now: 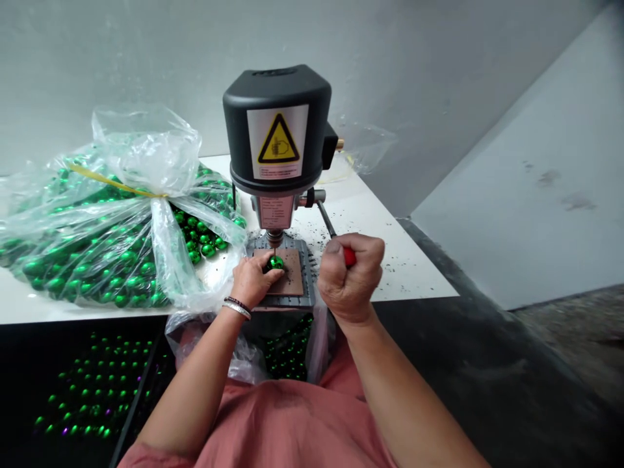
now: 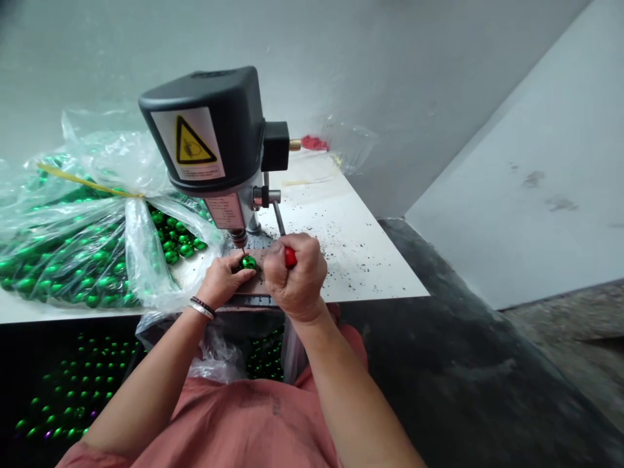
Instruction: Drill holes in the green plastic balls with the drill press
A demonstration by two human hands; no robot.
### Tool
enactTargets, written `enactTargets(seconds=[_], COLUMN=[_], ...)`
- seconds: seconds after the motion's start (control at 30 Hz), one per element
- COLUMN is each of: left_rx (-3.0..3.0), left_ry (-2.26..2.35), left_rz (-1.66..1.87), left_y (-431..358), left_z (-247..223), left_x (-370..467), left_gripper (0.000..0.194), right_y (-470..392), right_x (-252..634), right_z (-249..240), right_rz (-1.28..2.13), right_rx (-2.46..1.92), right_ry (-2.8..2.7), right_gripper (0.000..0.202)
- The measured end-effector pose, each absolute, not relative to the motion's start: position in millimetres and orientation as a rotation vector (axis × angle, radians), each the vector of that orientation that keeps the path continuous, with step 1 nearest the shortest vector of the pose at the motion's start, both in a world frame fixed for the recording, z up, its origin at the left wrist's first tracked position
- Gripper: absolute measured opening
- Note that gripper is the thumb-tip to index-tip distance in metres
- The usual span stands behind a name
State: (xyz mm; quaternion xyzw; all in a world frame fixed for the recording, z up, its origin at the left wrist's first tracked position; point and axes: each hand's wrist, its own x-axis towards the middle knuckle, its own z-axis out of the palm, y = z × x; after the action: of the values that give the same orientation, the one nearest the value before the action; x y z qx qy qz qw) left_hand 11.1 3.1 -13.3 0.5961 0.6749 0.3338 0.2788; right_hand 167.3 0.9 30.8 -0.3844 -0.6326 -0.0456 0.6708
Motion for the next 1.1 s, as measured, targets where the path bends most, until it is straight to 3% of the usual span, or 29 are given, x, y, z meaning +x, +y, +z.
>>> enactTargets(seconds=[0.13, 0.37, 0.6, 0.93, 1.1], left_rx=[1.589, 1.643, 1.566, 1.773, 1.823], left_ry=[1.804, 1.789, 1.73, 1.512, 1.646], left_rz=[0.899, 0.953, 1.087, 0.849, 0.819], left_y=[3.6, -9.8, -54.2, -84.8, -79.5], left_z=[-15.4, -19.0, -1.6, -0.2, 3.6], left_x=[10.9, 11.4, 9.1, 5.8, -3.9], left_gripper=[0.033, 0.031, 0.038, 0.045, 0.042], right_y=[2.8, 19.3, 22.3, 22.3, 21.6], right_x=[164.0, 162.6, 163.6, 162.1, 161.1], right_z=[52.5, 120.3, 119.8, 120.3, 118.4], right_rz=[-0.066, 0.044, 0.09, 0.158, 0.201], right_rx=[-0.869, -0.943, -0.913, -0.896, -0.91], right_ry=[-1.365, -1.363, -1.377, -1.36, -1.331], right_gripper=[0.002, 0.016, 0.017, 0.017, 0.015])
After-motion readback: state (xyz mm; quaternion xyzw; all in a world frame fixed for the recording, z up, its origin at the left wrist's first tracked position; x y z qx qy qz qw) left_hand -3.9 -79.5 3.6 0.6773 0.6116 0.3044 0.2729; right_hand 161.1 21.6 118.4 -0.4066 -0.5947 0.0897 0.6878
